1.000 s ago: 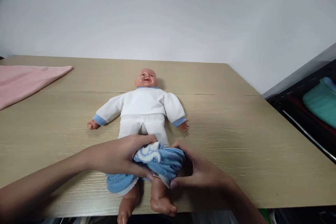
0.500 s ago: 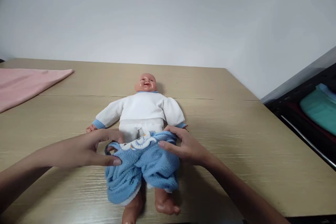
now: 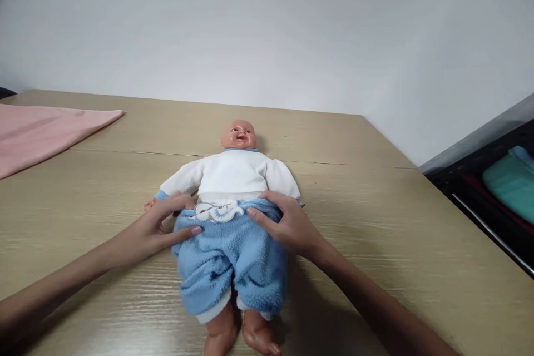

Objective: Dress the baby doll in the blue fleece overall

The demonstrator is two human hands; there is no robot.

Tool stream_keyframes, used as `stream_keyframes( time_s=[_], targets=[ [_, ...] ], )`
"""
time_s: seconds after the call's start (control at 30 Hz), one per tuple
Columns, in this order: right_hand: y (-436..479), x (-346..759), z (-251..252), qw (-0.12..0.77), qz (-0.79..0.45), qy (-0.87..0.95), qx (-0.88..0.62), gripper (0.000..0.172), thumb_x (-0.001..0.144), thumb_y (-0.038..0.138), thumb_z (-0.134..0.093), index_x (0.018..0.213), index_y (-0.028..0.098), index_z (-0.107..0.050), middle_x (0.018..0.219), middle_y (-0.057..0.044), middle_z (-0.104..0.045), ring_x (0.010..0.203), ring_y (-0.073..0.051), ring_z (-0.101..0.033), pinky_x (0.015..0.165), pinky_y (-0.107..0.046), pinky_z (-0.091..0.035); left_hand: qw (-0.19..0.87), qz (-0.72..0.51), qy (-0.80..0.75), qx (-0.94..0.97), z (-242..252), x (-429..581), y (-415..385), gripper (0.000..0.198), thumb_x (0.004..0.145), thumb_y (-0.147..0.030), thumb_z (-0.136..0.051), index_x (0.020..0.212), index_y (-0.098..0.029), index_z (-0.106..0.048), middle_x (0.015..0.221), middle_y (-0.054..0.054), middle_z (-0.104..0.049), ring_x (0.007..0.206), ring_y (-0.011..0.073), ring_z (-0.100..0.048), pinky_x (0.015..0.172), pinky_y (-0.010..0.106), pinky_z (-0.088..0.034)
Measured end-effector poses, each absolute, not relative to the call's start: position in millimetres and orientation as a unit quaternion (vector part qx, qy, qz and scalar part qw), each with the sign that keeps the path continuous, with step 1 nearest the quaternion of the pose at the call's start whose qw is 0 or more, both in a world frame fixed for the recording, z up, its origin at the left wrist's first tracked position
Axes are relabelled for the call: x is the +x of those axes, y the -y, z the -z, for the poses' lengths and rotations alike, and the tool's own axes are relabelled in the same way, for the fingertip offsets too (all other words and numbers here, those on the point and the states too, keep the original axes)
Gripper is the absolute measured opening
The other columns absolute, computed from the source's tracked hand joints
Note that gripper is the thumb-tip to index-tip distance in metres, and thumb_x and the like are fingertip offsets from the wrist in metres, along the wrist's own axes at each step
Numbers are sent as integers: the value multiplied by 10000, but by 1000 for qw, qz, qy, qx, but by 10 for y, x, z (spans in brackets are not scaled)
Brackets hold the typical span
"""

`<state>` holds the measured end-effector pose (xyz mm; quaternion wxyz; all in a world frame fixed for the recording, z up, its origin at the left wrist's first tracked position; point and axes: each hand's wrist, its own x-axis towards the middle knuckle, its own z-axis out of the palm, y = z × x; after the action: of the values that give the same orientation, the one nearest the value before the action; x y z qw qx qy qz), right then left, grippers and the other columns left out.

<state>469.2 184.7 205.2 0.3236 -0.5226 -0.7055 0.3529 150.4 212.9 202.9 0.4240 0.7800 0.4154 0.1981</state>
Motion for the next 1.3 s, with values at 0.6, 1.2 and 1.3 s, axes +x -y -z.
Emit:
stream_keyframes(
  time_s=[0.6, 1.2, 1.3],
  targets=[
    [-2077, 4930, -1678, 326, -389, 638, -579, 485, 966, 696, -633, 1011, 224, -736, 1076, -64, -769, 1069, -324, -698, 995, -435, -534, 518, -217, -395, 727, -1782, 1524, -2655, 422, 987, -604, -681, 1238, -277, -769, 1308, 36, -745, 1332, 363, -598, 1142, 388, -431],
    [-2239, 4908, -1578, 463, -557, 481, -494, 635, 857, 759, -772, 1274, 281, -785, 1427, -69, -761, 1386, -322, -649, 1289, -481, -408, 812, -378, -280, 346, -1446, 1796, -2631, 786, 987, -306, -794, 1678, -325, -421, 1613, 87, -622, 1486, 290, -590, 1300, 446, -425],
    [-2228, 4924, -1604, 458, -581, 472, -479, 565, 902, 729, -723, 1233, 276, -792, 1299, -63, -812, 1228, -319, -729, 1202, -481, -498, 826, -365, -249, 350, -1487, 1795, -2727, 838, 960, -317, -813, 1690, -302, -401, 1632, 109, -599, 1509, 320, -565, 1295, 461, -435]
  ],
)
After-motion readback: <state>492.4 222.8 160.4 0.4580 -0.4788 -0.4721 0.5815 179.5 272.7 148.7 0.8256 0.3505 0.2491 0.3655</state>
